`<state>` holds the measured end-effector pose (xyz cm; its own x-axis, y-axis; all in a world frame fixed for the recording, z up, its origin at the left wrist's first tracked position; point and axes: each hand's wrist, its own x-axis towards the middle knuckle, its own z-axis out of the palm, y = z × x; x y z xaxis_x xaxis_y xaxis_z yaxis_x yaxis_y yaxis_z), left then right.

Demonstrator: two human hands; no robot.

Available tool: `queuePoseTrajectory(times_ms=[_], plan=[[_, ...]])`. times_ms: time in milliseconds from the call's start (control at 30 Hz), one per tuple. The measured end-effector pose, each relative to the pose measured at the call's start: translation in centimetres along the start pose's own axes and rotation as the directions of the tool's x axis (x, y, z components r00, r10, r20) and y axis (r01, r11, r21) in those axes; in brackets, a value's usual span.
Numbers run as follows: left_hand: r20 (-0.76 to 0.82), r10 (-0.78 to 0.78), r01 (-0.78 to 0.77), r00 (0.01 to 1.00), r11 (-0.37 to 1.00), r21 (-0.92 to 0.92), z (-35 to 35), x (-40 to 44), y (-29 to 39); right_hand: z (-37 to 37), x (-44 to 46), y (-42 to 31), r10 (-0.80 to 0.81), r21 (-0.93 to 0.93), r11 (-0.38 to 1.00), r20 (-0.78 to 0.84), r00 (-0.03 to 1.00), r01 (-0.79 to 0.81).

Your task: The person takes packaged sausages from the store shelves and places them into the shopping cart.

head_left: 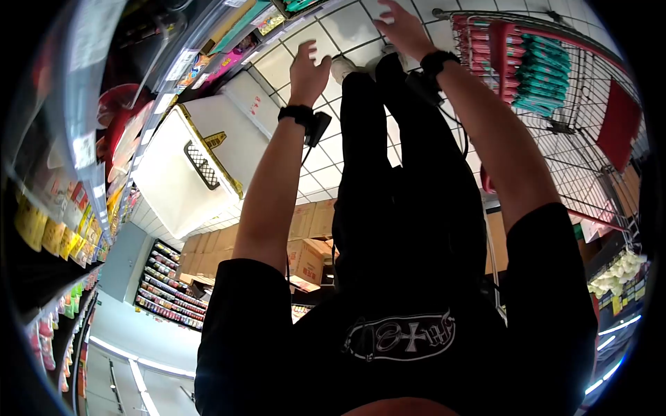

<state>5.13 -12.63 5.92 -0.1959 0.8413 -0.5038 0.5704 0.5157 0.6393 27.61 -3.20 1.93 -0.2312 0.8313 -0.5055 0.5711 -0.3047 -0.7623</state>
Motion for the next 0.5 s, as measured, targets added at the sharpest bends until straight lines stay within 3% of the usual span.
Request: queuePoseTrajectory(times_ms=[67, 100, 133, 167, 200, 267, 333, 367, 400, 467, 500], plan=[[-0.04, 0.292, -0.272, 0.956, 0.927, 0.259, 0.5, 2.9, -1.2, 0.8, 2.5, -1.3, -0.134, -0.168, 0.978, -0.066, 0.989, 0.121], [-0.028, 0.292, -0.276, 0.956, 0.926, 0.26, 0.7, 4.1, -1.2, 1.2, 3.7, -1.5, -0.239, -0.195, 0.956, -0.079, 0.968, 0.22], [-0.043, 0.448, -0.395, 0.893, 0.826, 0.402, 0.7, 5.3, -1.1, 1.3, 4.6, -1.8, -0.343, -0.225, 0.922, -0.091, 0.935, 0.316], [-0.033, 0.593, -0.487, 0.805, 0.69, 0.536, 0.6, 6.2, -0.6, 1.0, 5.0, -2.7, -0.334, -0.222, 0.925, -0.096, 0.938, 0.307], [-0.026, 0.596, -0.492, 0.803, 0.686, 0.535, 0.2, 6.5, 0.6, 0.4, 5.3, -3.9, -0.359, -0.264, 0.903, -0.027, 0.933, 0.34], [0.155, 0.424, -0.437, 0.892, 0.722, 0.536, -0.7, 7.1, 2.5, 0.5, 6.4, -4.6, -0.386, -0.304, 0.875, 0.032, 0.922, 0.377], [0.125, 0.449, -0.433, 0.885, 0.693, 0.576, -1.2, 8.9, 3.2, 1.0, 8.3, -4.2, -0.539, -0.432, 0.719, 0.149, 0.829, 0.545], [0.092, 0.435, -0.408, 0.896, 0.722, 0.559, -1.1, 9.8, 3.0, 0.6, 8.3, -5.5, -0.441, -0.557, 0.683, 0.2, 0.875, 0.472], [0.06, 0.417, -0.381, 0.907, 0.75, 0.54, -0.9, 10.7, 2.4, 0.7, 8.9, -5.7, -0.439, -0.56, 0.684, 0.195, 0.877, 0.467], [0.048, 0.488, -0.43, 0.872, 0.715, 0.551, -0.9, 12.0, 1.9, 1.1, 9.7, -5.7, -0.432, -0.617, 0.605, 0.277, 0.858, 0.503], [0.091, 0.454, -0.395, 0.887, 0.639, 0.661, -0.9, 12.4, 2.0, 1.7, 10.0, -5.7, -0.473, -0.687, 0.529, 0.248, 0.845, 0.498]])
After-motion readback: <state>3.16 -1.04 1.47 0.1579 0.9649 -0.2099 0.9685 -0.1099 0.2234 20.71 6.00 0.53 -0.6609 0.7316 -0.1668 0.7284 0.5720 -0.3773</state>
